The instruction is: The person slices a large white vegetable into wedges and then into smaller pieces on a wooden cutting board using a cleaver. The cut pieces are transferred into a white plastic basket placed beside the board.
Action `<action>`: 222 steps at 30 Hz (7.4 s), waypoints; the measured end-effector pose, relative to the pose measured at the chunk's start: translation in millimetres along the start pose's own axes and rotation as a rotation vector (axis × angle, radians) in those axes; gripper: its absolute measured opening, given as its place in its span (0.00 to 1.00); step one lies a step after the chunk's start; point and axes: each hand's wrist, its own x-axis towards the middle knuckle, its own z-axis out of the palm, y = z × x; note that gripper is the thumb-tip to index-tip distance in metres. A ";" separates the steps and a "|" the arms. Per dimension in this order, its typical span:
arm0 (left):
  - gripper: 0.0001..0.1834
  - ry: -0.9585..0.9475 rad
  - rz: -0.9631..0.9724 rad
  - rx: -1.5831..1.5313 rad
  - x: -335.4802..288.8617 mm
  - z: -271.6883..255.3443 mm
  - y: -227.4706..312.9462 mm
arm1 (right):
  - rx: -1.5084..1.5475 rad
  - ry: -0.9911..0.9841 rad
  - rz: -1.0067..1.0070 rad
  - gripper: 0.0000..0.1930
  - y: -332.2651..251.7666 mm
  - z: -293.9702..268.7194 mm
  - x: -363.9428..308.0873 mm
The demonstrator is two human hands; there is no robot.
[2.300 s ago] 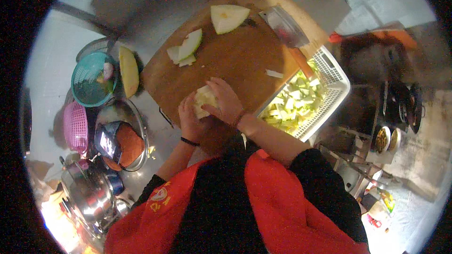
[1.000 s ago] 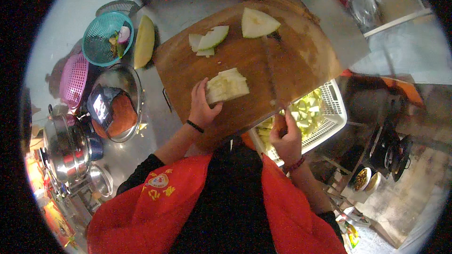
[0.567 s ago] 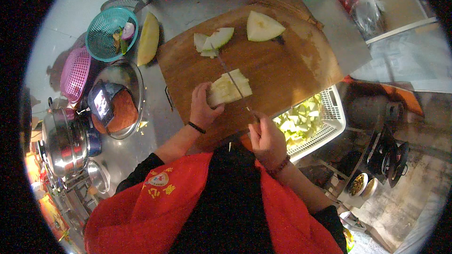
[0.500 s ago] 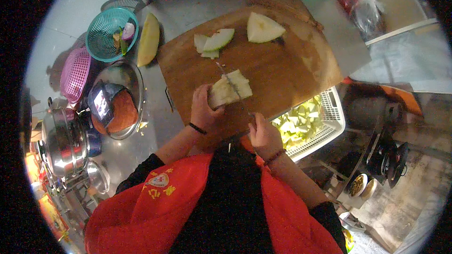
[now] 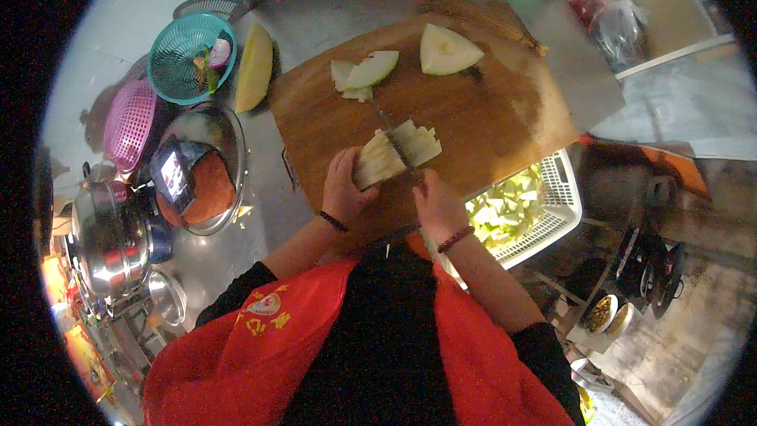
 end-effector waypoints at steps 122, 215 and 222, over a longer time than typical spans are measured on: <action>0.40 -0.616 0.619 -0.318 20.1 242.6 174.1 | 0.783 0.876 0.872 0.10 150.5 -60.9 -189.4; 0.20 -0.582 0.103 0.152 40.9 71.5 53.6 | 0.680 0.596 0.697 0.19 96.6 1.4 -182.4; 0.18 -0.323 0.424 0.053 29.1 79.7 40.7 | 0.259 0.230 0.416 0.19 71.8 -42.4 -155.7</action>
